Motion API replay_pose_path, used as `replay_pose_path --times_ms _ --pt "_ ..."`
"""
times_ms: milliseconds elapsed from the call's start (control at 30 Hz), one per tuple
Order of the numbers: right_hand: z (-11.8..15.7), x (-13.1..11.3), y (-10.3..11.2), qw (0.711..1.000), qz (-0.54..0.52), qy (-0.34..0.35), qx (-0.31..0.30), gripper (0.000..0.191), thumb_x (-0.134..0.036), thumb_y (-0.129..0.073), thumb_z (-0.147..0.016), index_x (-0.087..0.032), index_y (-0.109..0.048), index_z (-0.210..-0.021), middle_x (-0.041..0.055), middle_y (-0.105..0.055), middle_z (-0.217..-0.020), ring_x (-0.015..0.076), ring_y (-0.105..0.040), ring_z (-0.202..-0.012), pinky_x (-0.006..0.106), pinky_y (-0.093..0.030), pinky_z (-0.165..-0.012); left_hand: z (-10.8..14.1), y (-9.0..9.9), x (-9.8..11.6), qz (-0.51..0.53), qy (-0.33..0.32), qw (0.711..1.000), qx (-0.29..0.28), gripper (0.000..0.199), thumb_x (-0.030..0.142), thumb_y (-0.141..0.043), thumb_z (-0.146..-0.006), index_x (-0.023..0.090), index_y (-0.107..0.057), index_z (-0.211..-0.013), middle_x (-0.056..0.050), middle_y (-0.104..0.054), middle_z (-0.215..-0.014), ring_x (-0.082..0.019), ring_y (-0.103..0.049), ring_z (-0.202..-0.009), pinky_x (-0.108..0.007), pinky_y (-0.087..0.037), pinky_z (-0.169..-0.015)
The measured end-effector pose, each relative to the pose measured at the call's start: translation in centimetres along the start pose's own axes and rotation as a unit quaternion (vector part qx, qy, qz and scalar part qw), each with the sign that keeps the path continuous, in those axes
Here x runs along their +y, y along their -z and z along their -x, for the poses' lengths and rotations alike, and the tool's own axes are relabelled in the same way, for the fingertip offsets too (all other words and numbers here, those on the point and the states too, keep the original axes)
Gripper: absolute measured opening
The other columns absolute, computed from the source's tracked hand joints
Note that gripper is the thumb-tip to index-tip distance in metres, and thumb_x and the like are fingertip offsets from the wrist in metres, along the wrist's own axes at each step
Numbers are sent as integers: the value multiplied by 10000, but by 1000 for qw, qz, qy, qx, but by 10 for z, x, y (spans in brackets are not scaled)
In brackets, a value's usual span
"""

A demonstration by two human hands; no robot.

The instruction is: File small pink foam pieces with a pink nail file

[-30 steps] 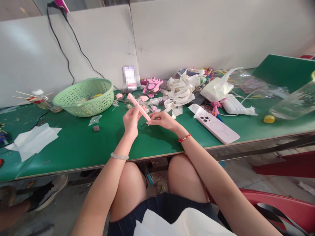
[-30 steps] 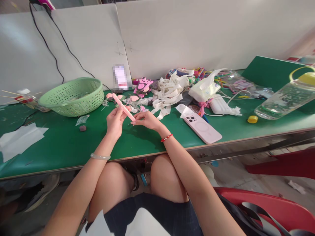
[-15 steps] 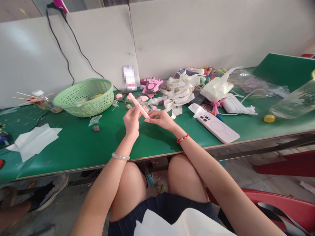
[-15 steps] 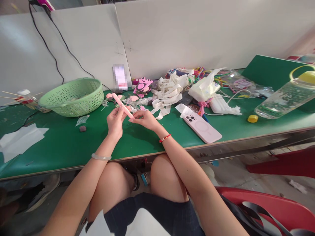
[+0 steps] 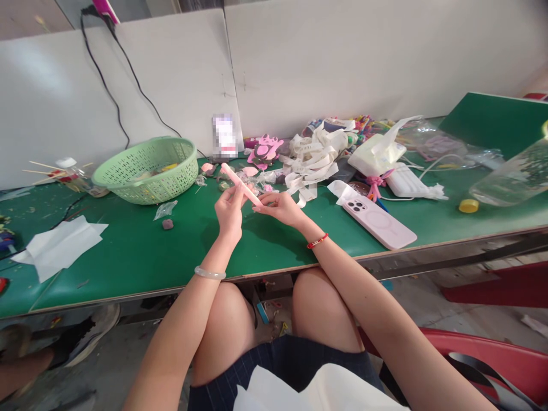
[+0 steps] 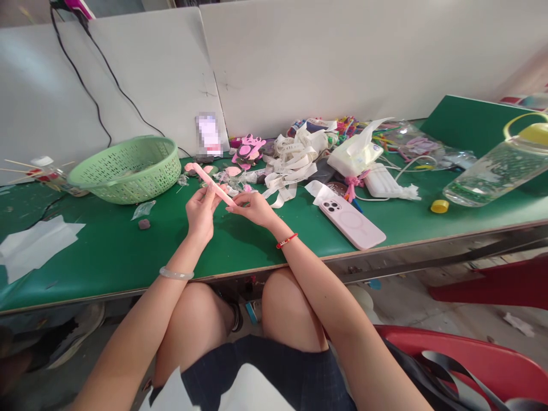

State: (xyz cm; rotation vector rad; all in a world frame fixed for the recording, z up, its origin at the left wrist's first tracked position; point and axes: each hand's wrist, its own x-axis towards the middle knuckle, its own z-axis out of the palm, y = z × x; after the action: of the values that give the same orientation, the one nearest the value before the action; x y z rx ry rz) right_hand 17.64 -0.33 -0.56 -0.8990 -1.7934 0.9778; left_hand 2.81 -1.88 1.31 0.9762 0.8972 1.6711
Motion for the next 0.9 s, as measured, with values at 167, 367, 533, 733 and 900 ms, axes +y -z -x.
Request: replay_pose_path --times_ms 167,367,533,733,900 --pt "0 0 1 1000 -1 5 1 402 -566 -724 -724 -165 -756 -744 86 -726 -926 211 -613 -795 307 -456 -651 0 0 1 2 -4 1000 -2 343 444 -817 -696 144 -696 -811 -85 -758 -857 -264 -726 -979 -405 -543 -965" --pt "1 -2 2 1000 13 -21 6 434 -512 -795 -661 -135 -744 -869 54 -707 -812 166 -584 -706 274 -446 -629 -1 2 1 15 -6 1000 10 352 445 -816 -699 138 -693 -819 -97 -762 -873 -276 -721 -1003 -418 -527 -986" --pt "2 -3 -1 999 11 -35 11 438 -532 -760 -694 -120 -741 -841 50 -691 -744 146 -560 -637 259 -410 -572 0 1 1 20 0 1000 15 351 441 -813 -704 132 -694 -822 -99 -763 -872 -273 -725 -993 -413 -525 -990" --pt "1 -1 -1 999 16 -37 8 455 -557 -717 -730 -111 -755 -812 45 -675 -657 137 -530 -575 257 -368 -527 0 1 1 24 -1 1000 13 358 438 -827 -686 131 -690 -810 -86 -761 -844 -266 -735 -953 -409 -534 -975" --pt "1 -3 -1 1000 -3 -29 -4 441 -542 -743 -723 -123 -758 -858 48 -702 -712 146 -576 -613 253 -420 -555 -1 3 -1 15 7 1000 -1 345 445 -813 -704 145 -689 -818 -85 -765 -865 -267 -728 -982 -396 -537 -963"
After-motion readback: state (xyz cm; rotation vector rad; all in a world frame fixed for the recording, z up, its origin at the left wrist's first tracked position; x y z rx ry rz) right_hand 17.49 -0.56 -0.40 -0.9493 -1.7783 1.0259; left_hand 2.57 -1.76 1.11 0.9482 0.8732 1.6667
